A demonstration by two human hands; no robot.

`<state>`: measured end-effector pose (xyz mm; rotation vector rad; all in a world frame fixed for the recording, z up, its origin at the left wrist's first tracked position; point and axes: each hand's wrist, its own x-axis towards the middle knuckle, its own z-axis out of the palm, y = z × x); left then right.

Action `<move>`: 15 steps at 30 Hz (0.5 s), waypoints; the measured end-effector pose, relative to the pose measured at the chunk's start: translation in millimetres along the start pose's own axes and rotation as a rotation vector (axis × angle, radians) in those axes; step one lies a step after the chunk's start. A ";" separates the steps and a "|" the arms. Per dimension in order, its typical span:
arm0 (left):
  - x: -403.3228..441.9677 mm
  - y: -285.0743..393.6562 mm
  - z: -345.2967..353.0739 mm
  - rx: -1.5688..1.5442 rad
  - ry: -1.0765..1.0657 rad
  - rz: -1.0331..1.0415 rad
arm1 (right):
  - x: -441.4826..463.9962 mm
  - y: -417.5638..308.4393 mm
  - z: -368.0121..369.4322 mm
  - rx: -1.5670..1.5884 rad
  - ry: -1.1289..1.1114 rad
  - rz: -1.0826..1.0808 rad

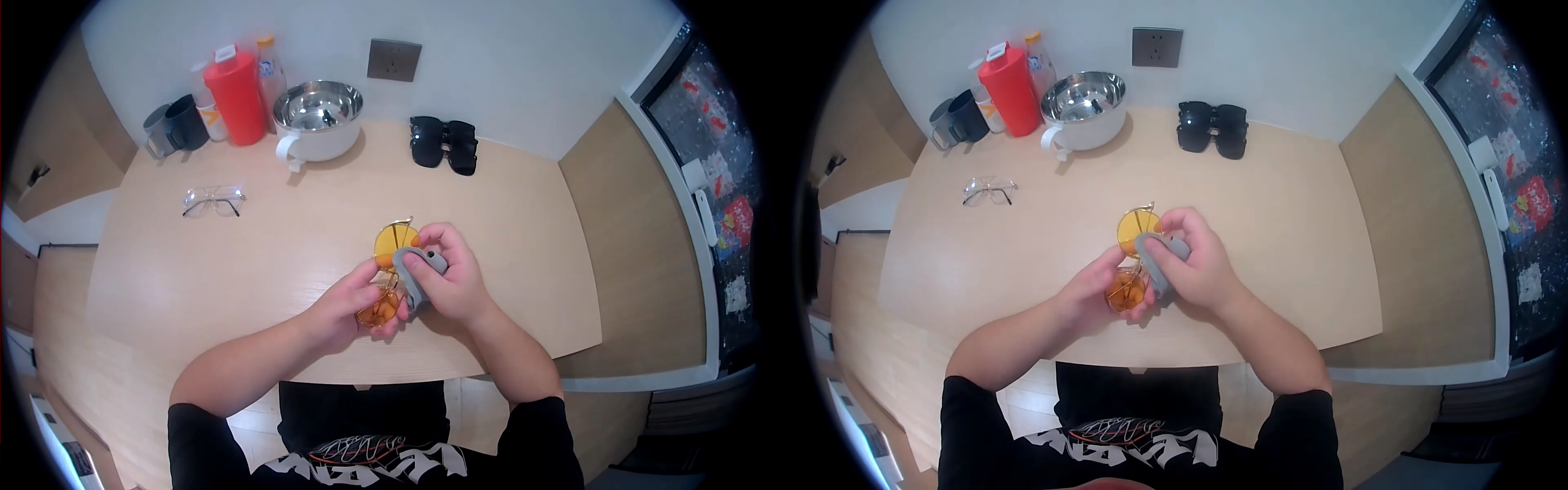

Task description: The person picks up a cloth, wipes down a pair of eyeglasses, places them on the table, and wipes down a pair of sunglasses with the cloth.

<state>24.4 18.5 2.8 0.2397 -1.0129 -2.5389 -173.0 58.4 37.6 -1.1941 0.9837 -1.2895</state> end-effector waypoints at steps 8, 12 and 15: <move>1.8 -8.3 2.7 0.073 0.056 0.087 | 2.2 -0.7 2.2 -0.283 0.111 -0.034; 2.5 -13.5 0.7 0.055 0.017 0.075 | 8.4 1.1 2.8 -0.014 0.287 -0.085; -1.1 -12.4 2.5 0.042 0.047 0.046 | 5.0 6.4 1.7 -0.047 0.150 0.056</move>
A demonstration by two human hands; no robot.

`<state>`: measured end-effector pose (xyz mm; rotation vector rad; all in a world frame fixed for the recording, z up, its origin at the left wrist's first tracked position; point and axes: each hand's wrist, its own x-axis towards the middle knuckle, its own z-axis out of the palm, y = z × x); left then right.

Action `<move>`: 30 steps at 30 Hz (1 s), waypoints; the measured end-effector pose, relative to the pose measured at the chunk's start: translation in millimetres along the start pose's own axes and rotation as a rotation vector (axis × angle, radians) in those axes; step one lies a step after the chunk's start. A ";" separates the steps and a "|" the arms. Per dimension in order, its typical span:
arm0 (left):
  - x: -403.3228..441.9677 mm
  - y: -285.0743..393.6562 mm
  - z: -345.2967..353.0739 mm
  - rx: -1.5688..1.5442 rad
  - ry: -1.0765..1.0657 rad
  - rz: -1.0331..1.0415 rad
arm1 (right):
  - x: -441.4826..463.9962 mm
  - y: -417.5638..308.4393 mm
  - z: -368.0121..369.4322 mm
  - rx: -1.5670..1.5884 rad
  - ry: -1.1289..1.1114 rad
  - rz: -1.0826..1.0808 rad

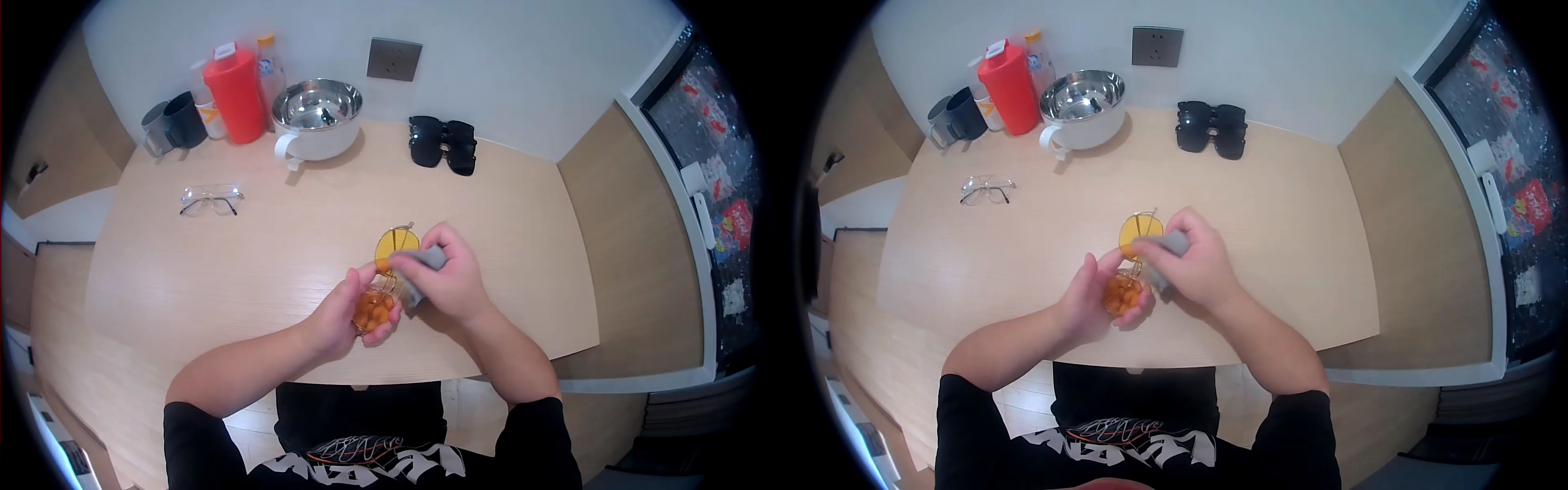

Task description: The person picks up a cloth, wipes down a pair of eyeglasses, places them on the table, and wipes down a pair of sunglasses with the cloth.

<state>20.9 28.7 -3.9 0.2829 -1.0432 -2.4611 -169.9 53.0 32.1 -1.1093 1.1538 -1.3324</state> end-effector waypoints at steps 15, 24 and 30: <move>-1.3 -3.0 2.9 0.007 0.037 0.030 | -0.2 -12.0 10.4 -0.187 -0.056 0.113; -0.5 -6.9 6.2 0.052 0.022 0.035 | 0.9 -6.7 5.6 -0.106 0.123 -0.041; -2.2 -1.2 7.2 0.143 0.057 0.017 | -3.1 -17.3 7.9 -0.418 0.062 -0.156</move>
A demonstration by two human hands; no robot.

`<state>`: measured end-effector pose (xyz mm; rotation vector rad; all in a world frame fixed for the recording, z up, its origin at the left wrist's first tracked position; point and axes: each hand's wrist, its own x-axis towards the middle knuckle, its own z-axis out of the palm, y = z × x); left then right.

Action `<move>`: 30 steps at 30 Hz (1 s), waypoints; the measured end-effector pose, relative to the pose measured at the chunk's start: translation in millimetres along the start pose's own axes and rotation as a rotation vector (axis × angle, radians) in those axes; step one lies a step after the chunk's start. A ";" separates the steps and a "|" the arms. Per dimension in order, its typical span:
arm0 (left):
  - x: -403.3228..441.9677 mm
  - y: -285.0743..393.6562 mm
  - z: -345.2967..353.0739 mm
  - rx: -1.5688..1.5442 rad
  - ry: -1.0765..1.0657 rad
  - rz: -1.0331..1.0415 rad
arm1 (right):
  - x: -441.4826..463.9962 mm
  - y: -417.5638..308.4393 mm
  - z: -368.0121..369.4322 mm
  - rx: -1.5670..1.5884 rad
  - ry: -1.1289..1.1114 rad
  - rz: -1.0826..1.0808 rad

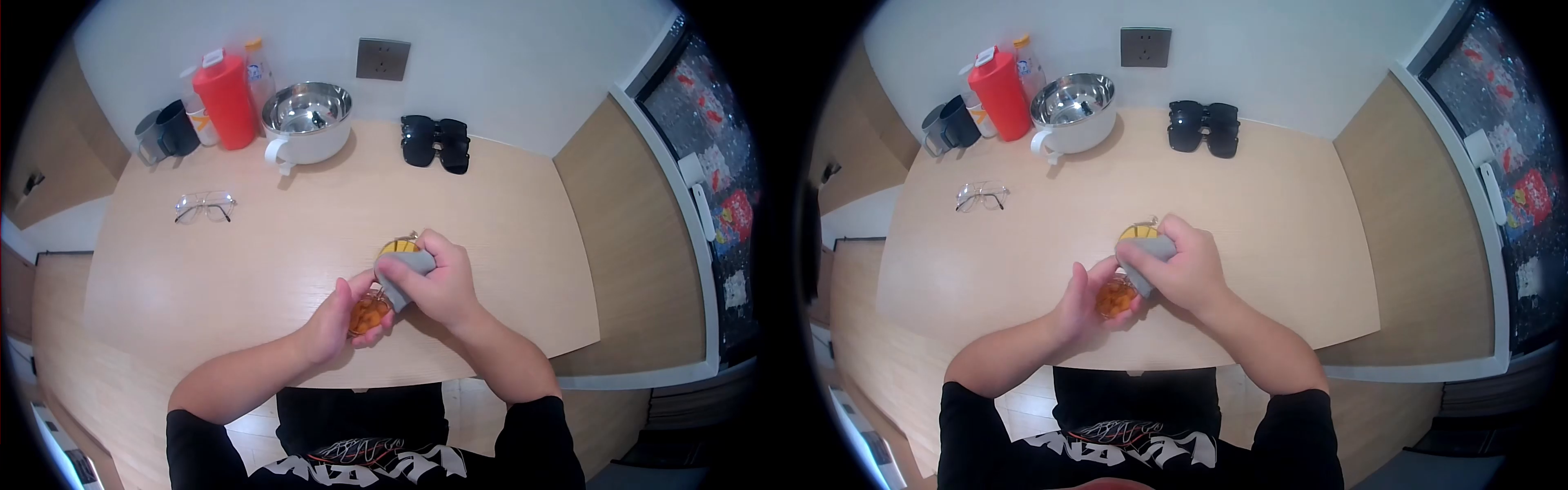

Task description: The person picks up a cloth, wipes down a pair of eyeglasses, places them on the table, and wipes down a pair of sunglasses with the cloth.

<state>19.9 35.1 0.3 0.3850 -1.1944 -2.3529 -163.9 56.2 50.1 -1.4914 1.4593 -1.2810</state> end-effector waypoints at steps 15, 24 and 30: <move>0.7 -0.2 -3.8 0.153 0.038 -0.059 | 4.9 8.2 3.6 0.034 0.029 0.132; 4.6 1.9 -10.3 0.167 0.047 -0.043 | 4.8 19.0 4.3 -0.008 -0.022 0.028; 6.9 -3.3 -8.8 0.137 0.039 -0.008 | 3.5 13.6 2.1 0.239 -0.003 0.124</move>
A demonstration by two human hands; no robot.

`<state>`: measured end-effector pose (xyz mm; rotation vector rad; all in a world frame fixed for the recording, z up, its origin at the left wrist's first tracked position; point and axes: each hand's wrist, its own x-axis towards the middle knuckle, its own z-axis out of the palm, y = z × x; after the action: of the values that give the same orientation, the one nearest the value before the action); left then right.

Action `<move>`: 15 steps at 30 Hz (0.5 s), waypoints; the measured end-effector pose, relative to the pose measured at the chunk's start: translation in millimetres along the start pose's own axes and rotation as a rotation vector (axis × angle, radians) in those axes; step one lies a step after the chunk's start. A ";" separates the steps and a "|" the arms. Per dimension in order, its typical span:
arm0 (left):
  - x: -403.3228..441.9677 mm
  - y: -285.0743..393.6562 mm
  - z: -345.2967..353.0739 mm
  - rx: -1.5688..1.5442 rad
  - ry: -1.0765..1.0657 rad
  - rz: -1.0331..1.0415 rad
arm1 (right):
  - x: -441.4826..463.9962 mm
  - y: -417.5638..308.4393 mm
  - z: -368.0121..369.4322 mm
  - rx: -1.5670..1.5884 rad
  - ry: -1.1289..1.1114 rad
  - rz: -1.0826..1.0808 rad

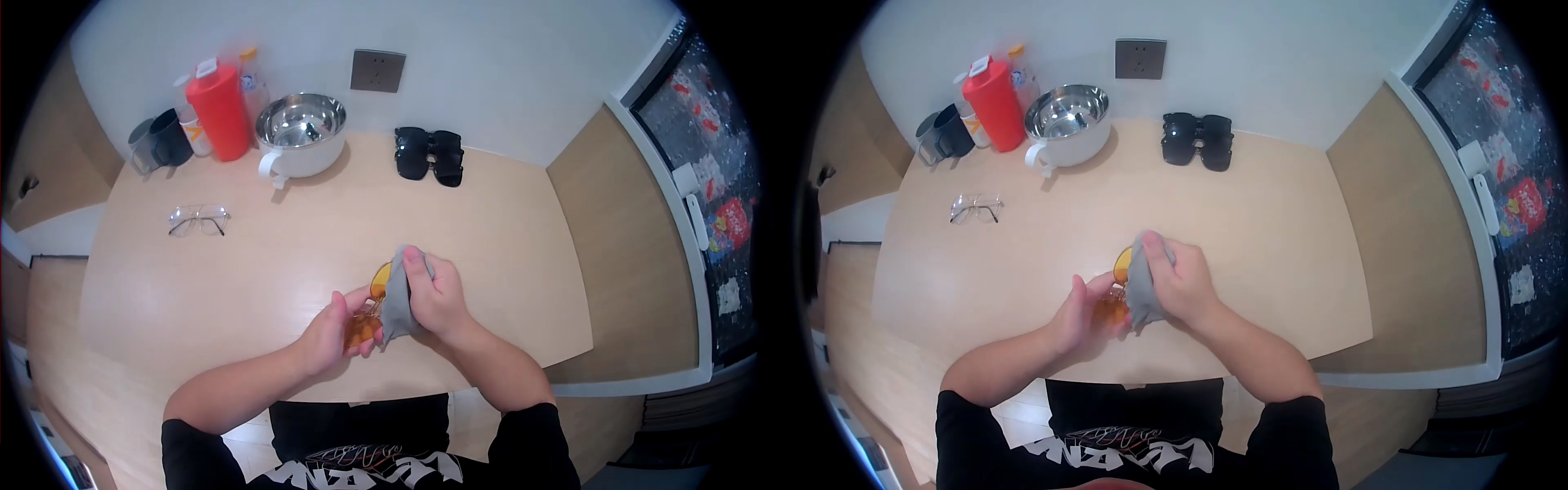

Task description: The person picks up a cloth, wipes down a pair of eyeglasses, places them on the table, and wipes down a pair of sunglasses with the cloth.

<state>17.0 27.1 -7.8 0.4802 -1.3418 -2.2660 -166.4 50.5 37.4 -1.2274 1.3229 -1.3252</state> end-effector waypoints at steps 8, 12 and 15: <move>-3.3 2.0 1.7 -0.197 0.022 -0.057 | 1.6 18.3 -2.6 0.181 0.016 0.047; -4.9 9.7 3.7 -0.162 0.013 -0.054 | -0.5 12.2 -0.3 0.145 0.013 -0.004; -6.7 8.0 5.5 -0.183 0.046 -0.082 | 2.2 15.1 -2.2 0.089 -0.006 -0.074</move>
<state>21.4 31.4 2.2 0.5290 -1.0978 -2.4017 -169.8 47.8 22.6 -1.2284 1.2108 -1.4162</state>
